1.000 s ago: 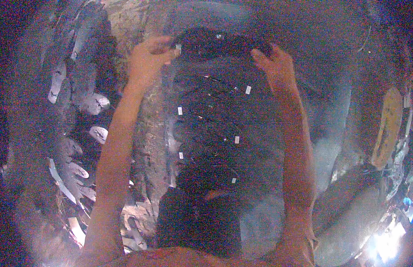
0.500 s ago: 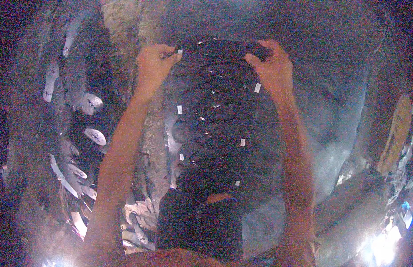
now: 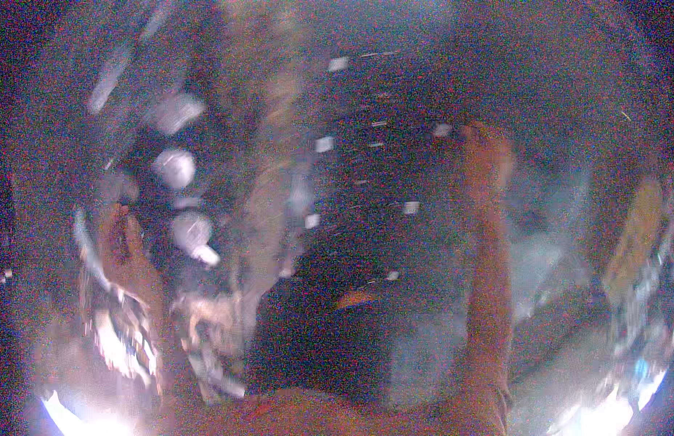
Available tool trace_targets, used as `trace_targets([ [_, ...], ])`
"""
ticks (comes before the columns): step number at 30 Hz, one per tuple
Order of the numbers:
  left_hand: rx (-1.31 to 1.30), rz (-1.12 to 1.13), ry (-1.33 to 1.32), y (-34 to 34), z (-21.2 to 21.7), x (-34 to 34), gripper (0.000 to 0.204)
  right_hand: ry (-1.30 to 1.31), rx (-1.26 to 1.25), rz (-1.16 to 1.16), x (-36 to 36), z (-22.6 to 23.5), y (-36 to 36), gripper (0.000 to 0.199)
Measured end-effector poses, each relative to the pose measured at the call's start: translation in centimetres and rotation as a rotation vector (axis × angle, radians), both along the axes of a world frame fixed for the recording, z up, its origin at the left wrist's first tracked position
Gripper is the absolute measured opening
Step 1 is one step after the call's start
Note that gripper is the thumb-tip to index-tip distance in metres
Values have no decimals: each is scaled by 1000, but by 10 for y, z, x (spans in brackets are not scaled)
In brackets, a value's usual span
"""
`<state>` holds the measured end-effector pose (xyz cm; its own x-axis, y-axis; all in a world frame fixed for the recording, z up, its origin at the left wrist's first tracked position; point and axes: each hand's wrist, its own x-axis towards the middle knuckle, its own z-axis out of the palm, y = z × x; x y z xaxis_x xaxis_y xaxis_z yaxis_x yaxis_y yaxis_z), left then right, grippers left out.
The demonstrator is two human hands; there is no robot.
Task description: The person sits on the floor and arranges black flip-flops into neat rows. They pick up each flip-flop, place it in a line, and adjust the alignment to create an organized display.
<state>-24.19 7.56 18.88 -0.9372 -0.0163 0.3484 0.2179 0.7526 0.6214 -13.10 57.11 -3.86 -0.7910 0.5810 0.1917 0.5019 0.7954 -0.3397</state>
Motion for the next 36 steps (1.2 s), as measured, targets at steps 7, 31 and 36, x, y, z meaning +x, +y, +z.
trace_targets([
  [7, -248, 438, -168, -129, 24, 105, 25, -63, -153, -114, 18, -16, 30, 18],
  [31, -210, -125, -82, -66, -38, 111, 49, 140, -980, 115, 53, 146, -150, 40],
  [36, -126, -416, -259, 25, -31, 107, 48, 173, -960, 392, 40, 164, -197, 47],
])
